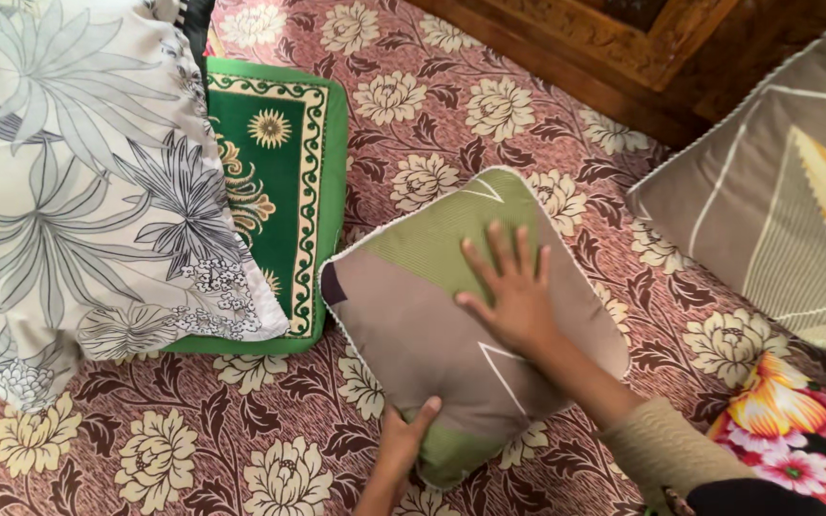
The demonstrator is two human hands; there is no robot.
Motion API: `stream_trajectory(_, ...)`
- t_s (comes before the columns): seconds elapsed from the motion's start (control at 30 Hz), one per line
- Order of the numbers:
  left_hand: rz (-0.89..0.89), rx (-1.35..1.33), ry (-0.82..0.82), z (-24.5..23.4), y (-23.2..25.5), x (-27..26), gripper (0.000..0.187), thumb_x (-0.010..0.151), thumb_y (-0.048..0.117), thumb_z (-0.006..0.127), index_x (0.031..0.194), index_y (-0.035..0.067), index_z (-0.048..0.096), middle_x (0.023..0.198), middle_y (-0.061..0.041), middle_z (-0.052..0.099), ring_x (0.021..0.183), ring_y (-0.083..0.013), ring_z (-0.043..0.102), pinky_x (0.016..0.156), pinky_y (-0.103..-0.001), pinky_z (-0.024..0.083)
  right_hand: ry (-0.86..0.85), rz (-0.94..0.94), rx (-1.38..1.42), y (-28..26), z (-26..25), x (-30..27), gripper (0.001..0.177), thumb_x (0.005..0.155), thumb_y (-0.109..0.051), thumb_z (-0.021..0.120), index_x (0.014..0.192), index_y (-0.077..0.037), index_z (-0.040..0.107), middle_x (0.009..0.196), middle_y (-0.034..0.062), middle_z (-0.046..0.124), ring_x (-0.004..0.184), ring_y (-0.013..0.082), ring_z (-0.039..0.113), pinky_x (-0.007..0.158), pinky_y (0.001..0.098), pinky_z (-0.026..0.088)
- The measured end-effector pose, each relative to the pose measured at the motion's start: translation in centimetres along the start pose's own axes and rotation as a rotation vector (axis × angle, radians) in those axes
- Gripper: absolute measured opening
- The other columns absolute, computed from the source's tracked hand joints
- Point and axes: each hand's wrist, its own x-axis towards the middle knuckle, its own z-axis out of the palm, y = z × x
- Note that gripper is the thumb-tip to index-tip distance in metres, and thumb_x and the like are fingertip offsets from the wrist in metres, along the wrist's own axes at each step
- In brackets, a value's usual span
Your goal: The person arranges several decorative pillows on a bed. They pick up, flip, and place multiple pillows with different patterns, including a gray geometric pillow, a red floral pillow, and a green embroidered pillow, smoothing each one into position.
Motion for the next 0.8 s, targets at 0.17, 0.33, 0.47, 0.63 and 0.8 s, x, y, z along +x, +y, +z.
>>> stream_trajectory(0.17,0.165,0.085,0.186,0.4,-1.4,1.5,0.11,0.079,0.053,0.073,0.159,0.005,0.016,0.151,-0.025,0.047,0.136,-0.0378,0.055,0.113,-0.045,0.045,-0.163,0.014,-0.108,-0.9,3.1,0.9,0.077,0.096,-0.07,0.041,0.162,-0.035,0.023,0.171,0.0109,0.011,0.156,0.0442,0.005,0.115,0.0723,0.001)
stream_trajectory(0.33,0.412,-0.055,0.4,-0.9,3.2,4.5,0.093,0.094,0.055,0.061,0.159,0.001,0.023,0.158,-0.027,0.035,0.145,-0.0385,0.038,0.118,-0.045,0.03,-0.308,0.13,0.09,-1.1,0.8,4.0,0.08,0.094,-0.071,0.044,0.161,-0.036,0.02,0.171,0.0088,0.003,0.155,0.0438,-0.002,0.116,0.0719,-0.003)
stream_trajectory(0.47,0.339,-0.141,0.347,-2.5,4.9,5.9,0.086,0.089,0.053,0.062,0.156,0.005,0.033,0.155,-0.02,0.045,0.141,-0.0345,0.046,0.115,-0.043,0.035,-0.051,-0.093,0.111,-5.5,0.2,-0.3,0.089,0.088,-0.073,0.051,0.162,-0.031,0.025,0.171,0.0119,0.007,0.154,0.0462,-0.001,0.114,0.073,-0.001)
stream_trajectory(0.63,0.211,-0.427,0.267,-4.3,4.5,7.1,0.077,0.099,0.056,0.046,0.155,0.005,0.035,0.156,-0.015,0.045,0.141,-0.0304,0.046,0.116,-0.041,0.035,-0.042,-0.313,0.072,-10.4,3.4,-4.4,0.092,0.084,-0.077,0.054,0.159,-0.029,0.031,0.168,0.0164,0.012,0.152,0.0477,0.003,0.112,0.0752,0.001)
stream_trajectory(0.8,0.423,-0.143,0.388,-3.4,5.3,6.1,0.075,0.099,0.052,0.048,0.154,0.001,0.038,0.156,-0.021,0.046,0.143,-0.0335,0.044,0.118,-0.043,0.033,-0.117,-0.283,0.071,-10.7,4.9,-2.0,0.088,0.087,-0.072,0.056,0.159,-0.027,0.033,0.169,0.0171,0.014,0.154,0.0475,0.005,0.115,0.0759,0.004)
